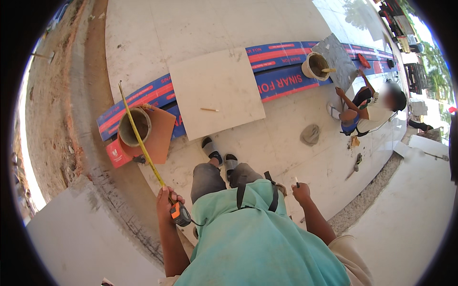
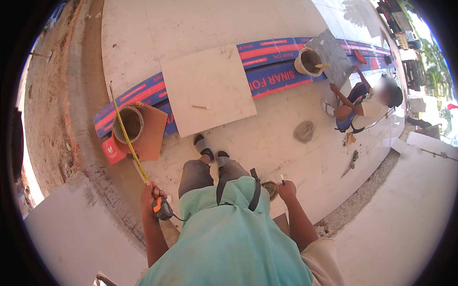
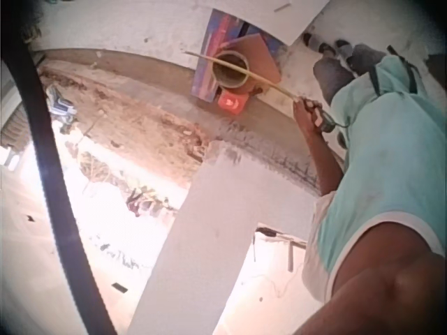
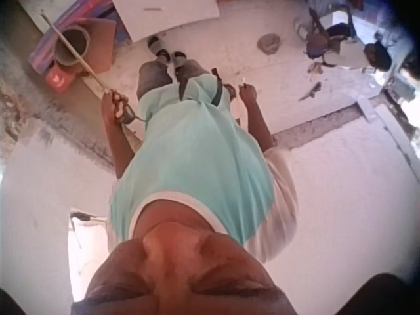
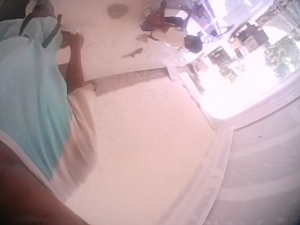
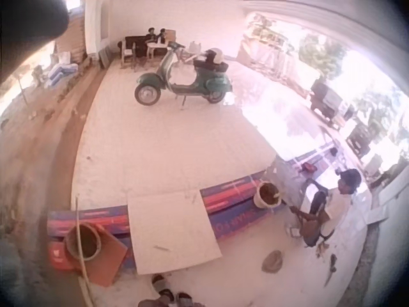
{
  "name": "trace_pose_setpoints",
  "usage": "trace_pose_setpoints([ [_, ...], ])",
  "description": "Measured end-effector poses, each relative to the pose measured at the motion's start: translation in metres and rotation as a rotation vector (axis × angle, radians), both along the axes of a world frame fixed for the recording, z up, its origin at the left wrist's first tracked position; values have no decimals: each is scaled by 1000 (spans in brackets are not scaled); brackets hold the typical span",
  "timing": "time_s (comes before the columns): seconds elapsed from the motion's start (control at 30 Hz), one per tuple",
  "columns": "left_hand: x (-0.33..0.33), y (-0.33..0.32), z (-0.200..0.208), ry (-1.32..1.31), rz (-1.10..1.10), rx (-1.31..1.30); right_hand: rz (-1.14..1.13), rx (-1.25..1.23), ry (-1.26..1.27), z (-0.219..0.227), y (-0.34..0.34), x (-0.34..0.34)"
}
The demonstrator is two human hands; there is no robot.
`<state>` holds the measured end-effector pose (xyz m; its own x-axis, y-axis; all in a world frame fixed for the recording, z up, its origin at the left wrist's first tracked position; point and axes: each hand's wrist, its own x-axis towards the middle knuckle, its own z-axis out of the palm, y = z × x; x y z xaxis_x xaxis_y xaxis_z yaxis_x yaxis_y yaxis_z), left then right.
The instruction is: The person measures a floor tile with a tape measure and marks a point with a pencil. The person then positions a wooden board as a straightedge across the tile and draws a line using the pencil.
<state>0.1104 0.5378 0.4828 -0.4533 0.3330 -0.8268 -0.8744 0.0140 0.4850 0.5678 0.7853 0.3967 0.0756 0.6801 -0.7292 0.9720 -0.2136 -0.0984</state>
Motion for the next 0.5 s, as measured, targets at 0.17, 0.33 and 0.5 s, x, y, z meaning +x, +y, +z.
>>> trace_pose_setpoints([
  [0.17,-32,21,-14,-29,-2,-80,-56,48,23,17,39,-55],
  [0.33,-48,59,-29,-23,-5,-85,61,135,134,26,97,-120],
  [0.5,-38,106,-43,-43,60,-114,209,87,132,-7,154,-139],
])
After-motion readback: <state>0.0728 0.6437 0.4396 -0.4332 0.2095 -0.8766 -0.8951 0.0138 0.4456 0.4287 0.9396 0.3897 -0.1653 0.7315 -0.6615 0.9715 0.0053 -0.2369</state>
